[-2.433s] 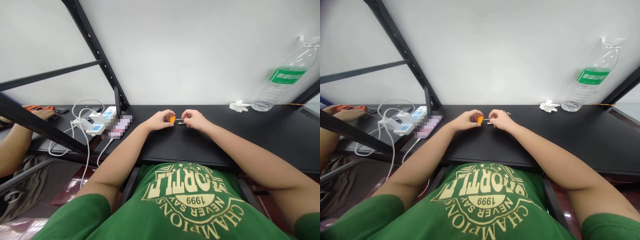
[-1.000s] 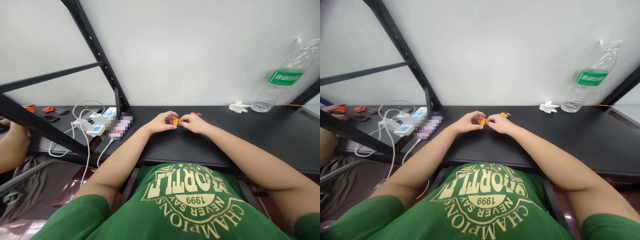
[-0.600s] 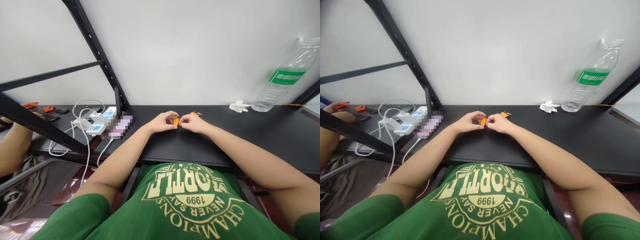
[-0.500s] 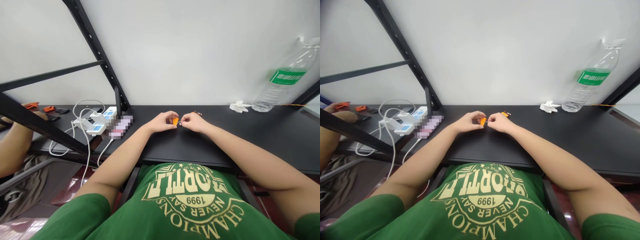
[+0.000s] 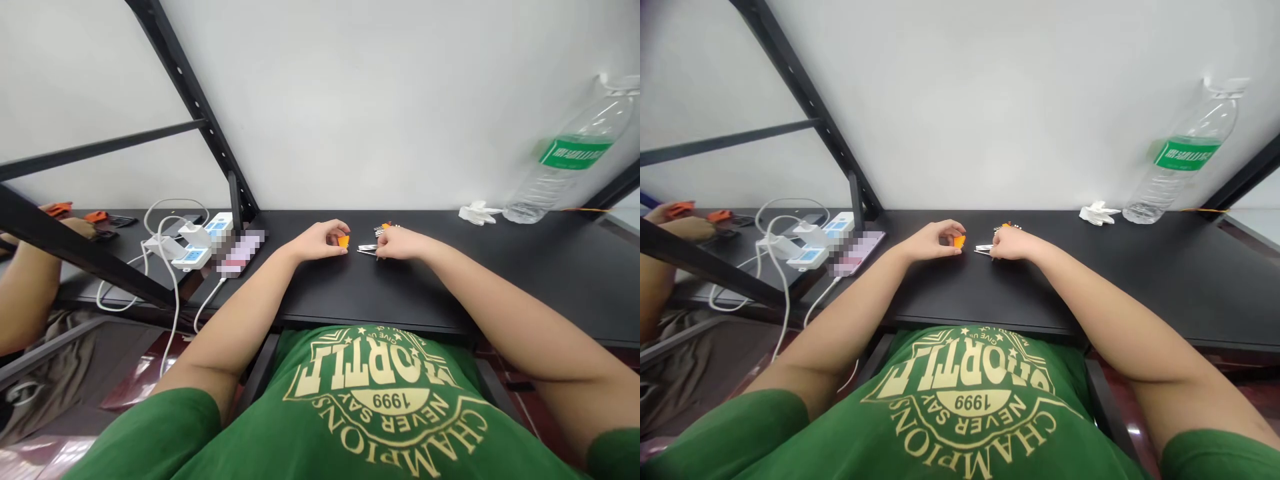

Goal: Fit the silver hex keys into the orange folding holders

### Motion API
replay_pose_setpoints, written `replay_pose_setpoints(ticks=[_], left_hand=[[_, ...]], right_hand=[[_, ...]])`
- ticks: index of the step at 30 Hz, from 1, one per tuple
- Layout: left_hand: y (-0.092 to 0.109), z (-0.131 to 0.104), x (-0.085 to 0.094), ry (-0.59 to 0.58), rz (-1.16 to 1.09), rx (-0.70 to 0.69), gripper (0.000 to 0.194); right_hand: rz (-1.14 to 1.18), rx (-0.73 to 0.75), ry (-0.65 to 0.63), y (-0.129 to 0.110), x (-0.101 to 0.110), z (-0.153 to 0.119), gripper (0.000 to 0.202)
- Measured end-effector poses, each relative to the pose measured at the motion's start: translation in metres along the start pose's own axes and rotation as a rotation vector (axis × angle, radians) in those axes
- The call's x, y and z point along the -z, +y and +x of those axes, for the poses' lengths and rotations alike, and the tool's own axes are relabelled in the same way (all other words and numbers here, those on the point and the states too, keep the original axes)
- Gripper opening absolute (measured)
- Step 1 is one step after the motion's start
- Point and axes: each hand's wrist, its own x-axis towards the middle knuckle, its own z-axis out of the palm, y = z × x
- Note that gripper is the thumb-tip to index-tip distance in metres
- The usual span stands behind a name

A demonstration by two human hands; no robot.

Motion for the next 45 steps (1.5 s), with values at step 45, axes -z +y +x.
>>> replay_pose_setpoints(ticks=[45], left_hand=[[0.005,0.002,-0.015,-0.002,-0.092,-0.115,0.054]], right_hand=[[0.638,0.275,0.058,-0.011,-0.033,0.005,0.01]])
